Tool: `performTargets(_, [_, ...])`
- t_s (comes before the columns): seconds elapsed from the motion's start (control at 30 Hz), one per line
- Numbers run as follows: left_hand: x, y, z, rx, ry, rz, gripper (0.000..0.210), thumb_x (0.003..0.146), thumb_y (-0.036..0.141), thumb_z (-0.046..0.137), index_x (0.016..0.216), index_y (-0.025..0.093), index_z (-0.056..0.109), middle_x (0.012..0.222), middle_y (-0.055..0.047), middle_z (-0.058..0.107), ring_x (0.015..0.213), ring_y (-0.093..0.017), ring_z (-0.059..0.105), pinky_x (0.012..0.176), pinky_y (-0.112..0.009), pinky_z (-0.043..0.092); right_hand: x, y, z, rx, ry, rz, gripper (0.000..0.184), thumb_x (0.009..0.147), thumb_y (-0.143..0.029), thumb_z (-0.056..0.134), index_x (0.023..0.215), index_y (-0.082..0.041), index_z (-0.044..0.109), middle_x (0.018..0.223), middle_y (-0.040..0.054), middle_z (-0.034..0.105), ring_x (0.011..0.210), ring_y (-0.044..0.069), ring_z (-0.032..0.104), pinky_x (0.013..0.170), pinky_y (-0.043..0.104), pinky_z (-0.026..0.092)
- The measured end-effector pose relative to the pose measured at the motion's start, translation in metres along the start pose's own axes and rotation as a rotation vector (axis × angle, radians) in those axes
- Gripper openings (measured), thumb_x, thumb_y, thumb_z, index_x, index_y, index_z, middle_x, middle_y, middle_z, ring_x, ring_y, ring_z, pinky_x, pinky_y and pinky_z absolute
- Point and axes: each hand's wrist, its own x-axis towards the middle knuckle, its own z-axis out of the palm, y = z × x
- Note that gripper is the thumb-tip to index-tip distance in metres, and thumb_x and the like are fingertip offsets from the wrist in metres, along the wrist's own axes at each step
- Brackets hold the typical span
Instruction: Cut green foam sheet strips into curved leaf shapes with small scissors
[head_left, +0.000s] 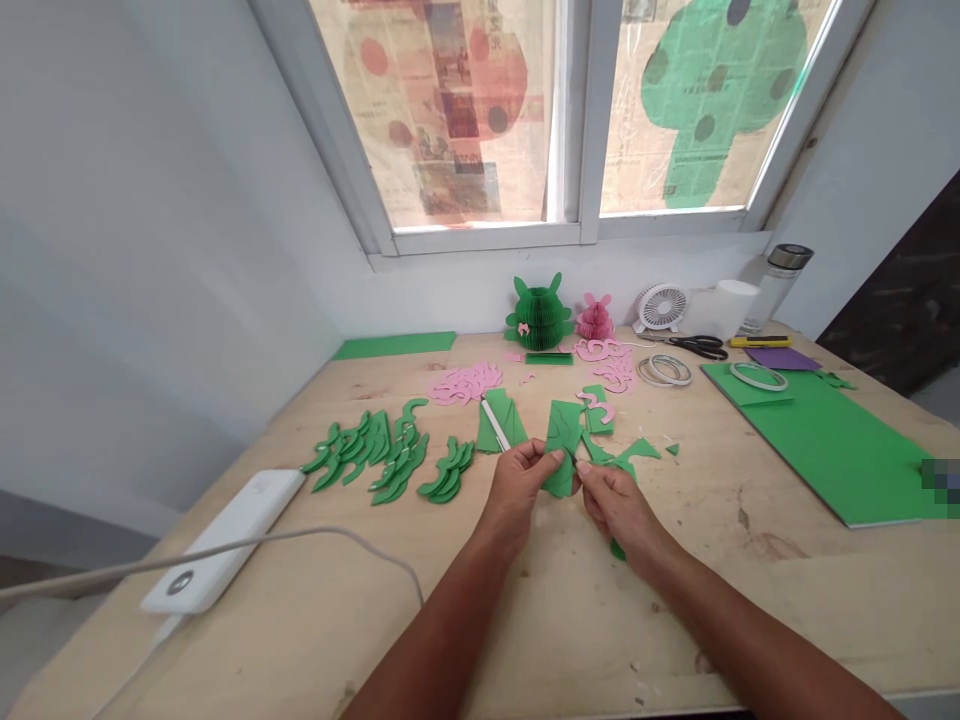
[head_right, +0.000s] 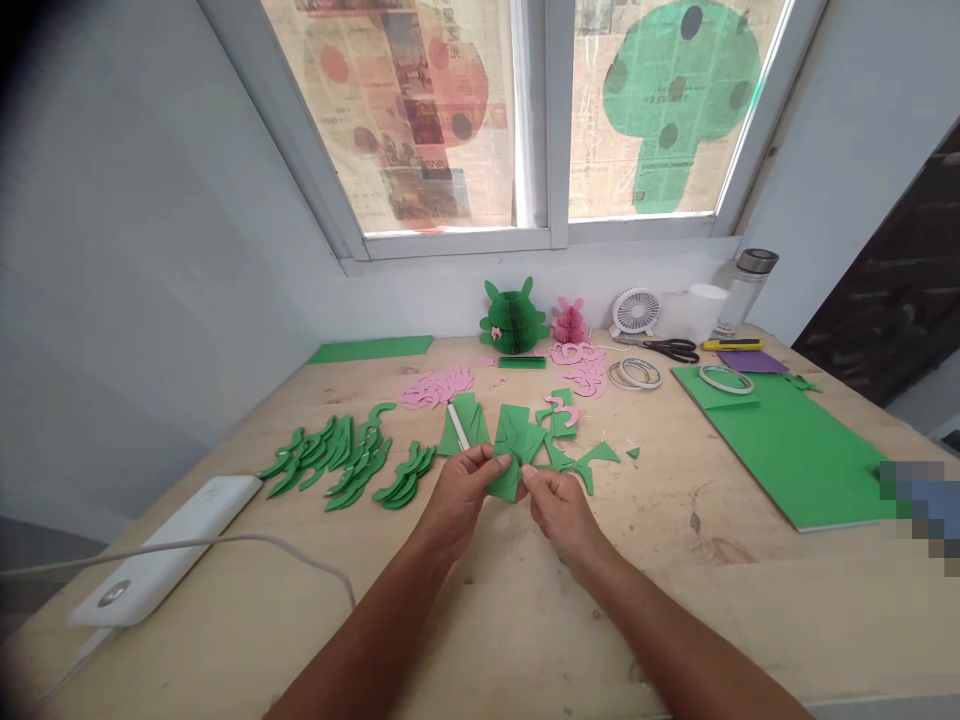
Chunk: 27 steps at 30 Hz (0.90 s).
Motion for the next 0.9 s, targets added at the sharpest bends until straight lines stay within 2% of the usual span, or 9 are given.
performTargets(0.27, [0.0008,-0.0021,-0.0030,0.010,-0.008,0.006,0.020,0.059,0.026,0.073,0.058,0.014,0.056,0.054,0.002,0.055,0.052,-0.009,0.046,0.054,-0.021,0.035,0.0011,0.0011,-0.0012,0.014,-0.009,0.007,0.045,0.077,-0.059,0.047,0.063,-0.016,0.054,0.035,-0.0102,0.026,0.032,0.006,0.016,0.033,0.020,0.012])
performTargets(0.53, [0.0056,-0.0065,-0.0057,0.041,0.059,0.002,0.023,0.055,0.030,0.074,0.056,0.015,0.057,0.055,0.002,0.055,0.052,-0.009,0.044,0.054,-0.022,0.033,0.0001,-0.0004,-0.0005,0.012,0.000,0.020,0.045,0.078,-0.057,0.047,0.062,-0.016,0.055,0.035,-0.0103,0.025,0.032,0.005,0.016,0.033,0.020,0.012])
performTargets(0.9, [0.0033,-0.0048,-0.0034,0.024,0.024,0.024,0.021,0.058,0.027,0.073,0.057,0.014,0.057,0.055,0.004,0.052,0.053,-0.008,0.042,0.055,-0.022,0.033,-0.0008,-0.0009,0.0003,0.002,0.007,-0.003,0.045,0.078,-0.057,0.046,0.063,-0.016,0.054,0.036,-0.0098,0.027,0.032,0.006,0.019,0.033,0.020,0.016])
